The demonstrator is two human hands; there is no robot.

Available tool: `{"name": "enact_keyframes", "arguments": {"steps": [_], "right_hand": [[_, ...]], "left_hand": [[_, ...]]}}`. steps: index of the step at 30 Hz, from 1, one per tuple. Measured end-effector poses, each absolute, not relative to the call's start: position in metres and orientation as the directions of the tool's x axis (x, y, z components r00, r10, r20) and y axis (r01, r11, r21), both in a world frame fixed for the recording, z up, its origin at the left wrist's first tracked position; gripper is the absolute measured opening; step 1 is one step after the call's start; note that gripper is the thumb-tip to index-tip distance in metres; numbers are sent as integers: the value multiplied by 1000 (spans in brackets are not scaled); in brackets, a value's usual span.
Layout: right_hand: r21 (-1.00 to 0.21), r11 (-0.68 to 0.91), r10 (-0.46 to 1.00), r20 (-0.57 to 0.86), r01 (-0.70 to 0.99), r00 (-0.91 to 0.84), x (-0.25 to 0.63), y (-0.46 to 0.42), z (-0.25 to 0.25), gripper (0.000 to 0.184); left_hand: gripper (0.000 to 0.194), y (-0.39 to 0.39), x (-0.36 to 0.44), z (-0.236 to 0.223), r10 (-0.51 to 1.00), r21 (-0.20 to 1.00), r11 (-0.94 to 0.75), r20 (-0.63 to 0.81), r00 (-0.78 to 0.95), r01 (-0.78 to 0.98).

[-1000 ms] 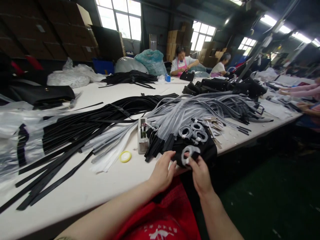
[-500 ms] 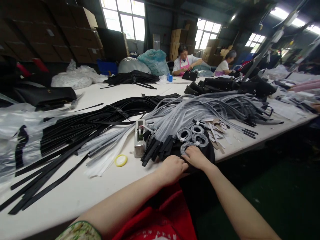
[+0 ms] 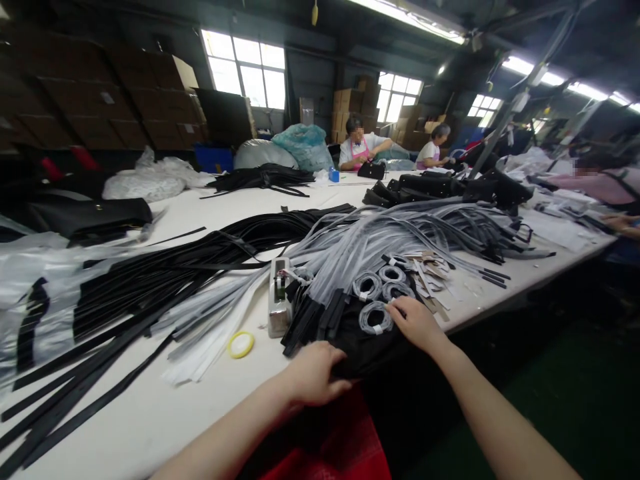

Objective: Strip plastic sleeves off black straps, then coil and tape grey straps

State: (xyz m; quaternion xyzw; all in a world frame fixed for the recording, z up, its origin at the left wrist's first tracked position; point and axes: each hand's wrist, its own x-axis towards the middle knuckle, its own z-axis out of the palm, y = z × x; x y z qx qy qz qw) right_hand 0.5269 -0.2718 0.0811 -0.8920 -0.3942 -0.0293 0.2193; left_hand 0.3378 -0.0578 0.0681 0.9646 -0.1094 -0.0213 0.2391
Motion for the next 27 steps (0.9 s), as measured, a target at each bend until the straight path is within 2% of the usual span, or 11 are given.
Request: {"name": "enact_keyframes", "arguments": {"steps": [2, 6, 11, 14, 17, 20, 24, 26, 27], "right_hand": [[-440, -630, 619, 214, 640, 756, 543, -245, 91, 25], [-532, -672, 579, 54, 514, 813, 571, -165, 94, 23], [-567, -754, 510, -187, 332, 839, 582, -86, 74, 32], [-641, -733, 469, -231, 230, 852, 579, -75, 68, 27], [-769, -622, 471, -216, 148, 855, 573, -84, 70, 27], [-894, -436, 513, -152, 104, 845, 560, -106, 81, 26], [-980, -182, 585, -46, 76, 810, 521, -146, 102, 28], [-998, -48, 622, -3, 34, 783, 492, -166, 112, 31], [-1000, 20, 636, 17, 6, 771, 478, -174, 116, 31]], "left_hand": [[41, -65, 327, 67, -266, 489, -845, -33, 963, -217], [58, -77, 303, 68, -96, 555, -823, 81, 992, -125], [43, -73, 273, 78, -8, 639, -766, 99, 995, -70], [35, -64, 259, 79, 44, 638, -768, 130, 990, -50], [29, -53, 252, 75, 99, 630, -776, 181, 978, -38], [24, -44, 253, 75, 170, 636, -769, 300, 939, -64], [31, -38, 265, 85, 363, 684, -725, 481, 798, -83], [35, -38, 275, 90, 417, 760, -643, 452, 788, -96], [37, -39, 280, 91, 424, 817, -569, 395, 815, -100]]}}
